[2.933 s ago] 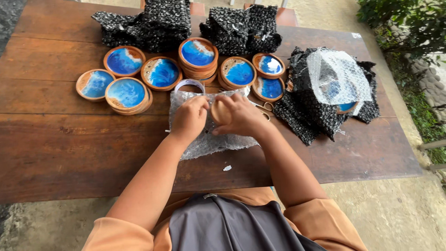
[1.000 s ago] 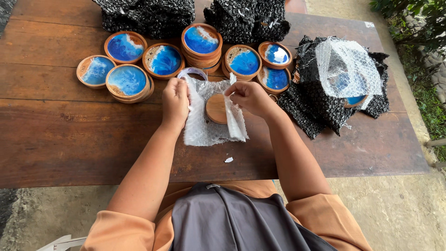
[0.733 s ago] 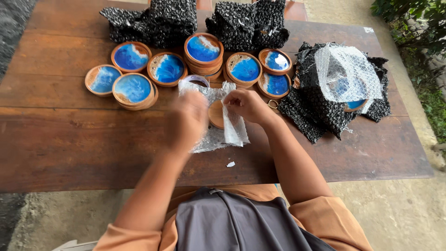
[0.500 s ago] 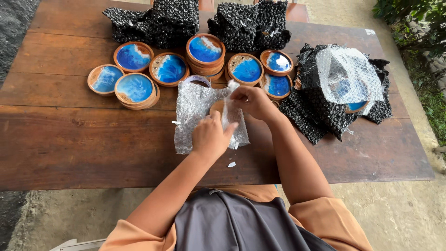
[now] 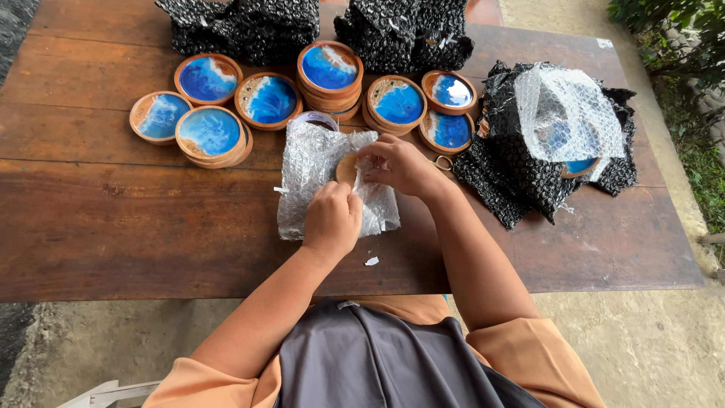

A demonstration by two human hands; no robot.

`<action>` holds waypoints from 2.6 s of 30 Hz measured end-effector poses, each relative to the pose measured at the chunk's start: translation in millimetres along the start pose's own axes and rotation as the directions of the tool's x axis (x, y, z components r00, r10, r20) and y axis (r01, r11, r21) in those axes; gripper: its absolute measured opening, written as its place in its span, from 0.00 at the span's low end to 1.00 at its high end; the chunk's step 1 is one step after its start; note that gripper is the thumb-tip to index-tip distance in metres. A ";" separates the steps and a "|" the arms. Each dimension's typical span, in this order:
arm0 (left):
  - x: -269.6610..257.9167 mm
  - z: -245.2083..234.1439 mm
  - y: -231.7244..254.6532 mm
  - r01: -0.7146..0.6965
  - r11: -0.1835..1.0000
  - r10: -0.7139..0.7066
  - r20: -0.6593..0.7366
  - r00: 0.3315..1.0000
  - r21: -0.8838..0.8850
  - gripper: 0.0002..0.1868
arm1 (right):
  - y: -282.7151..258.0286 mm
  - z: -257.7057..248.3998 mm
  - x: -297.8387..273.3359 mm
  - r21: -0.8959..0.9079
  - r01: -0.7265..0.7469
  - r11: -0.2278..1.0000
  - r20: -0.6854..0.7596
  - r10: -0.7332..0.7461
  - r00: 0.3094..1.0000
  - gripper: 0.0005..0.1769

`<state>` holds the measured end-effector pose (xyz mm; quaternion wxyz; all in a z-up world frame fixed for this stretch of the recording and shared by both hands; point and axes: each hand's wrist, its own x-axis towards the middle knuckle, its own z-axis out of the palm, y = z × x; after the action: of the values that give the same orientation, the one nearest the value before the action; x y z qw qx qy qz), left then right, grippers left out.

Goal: The person packages handmade resin-filled wooden coasters by wrapping them in bubble wrap and thin foam sheets, then securing the packaging with strips of tape cut using scissors.

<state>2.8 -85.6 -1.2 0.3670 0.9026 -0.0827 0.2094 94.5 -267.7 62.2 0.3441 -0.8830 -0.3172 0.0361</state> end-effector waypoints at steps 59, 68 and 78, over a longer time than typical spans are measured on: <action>-17.4 -38.5 42.3 -0.672 0.730 0.683 -0.137 0.718 0.123 0.07 | 16.7 16.8 1.3 -0.232 0.000 0.973 0.064 0.015 0.998 0.28; -23.7 -38.1 40.3 -0.688 0.713 0.701 -0.176 0.691 0.138 0.04 | 17.0 17.1 0.9 -0.230 -0.011 0.973 0.064 0.027 0.998 0.33; -45.1 -48.9 53.6 -0.729 0.681 0.706 -0.196 0.680 -0.077 0.05 | 16.8 16.8 3.2 -0.233 -0.040 0.972 0.099 0.065 0.993 0.29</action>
<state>-69.5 -90.2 44.1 0.3267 0.7489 -0.4178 0.3974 101.3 -265.5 39.3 0.2209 -0.9219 -0.3135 0.0548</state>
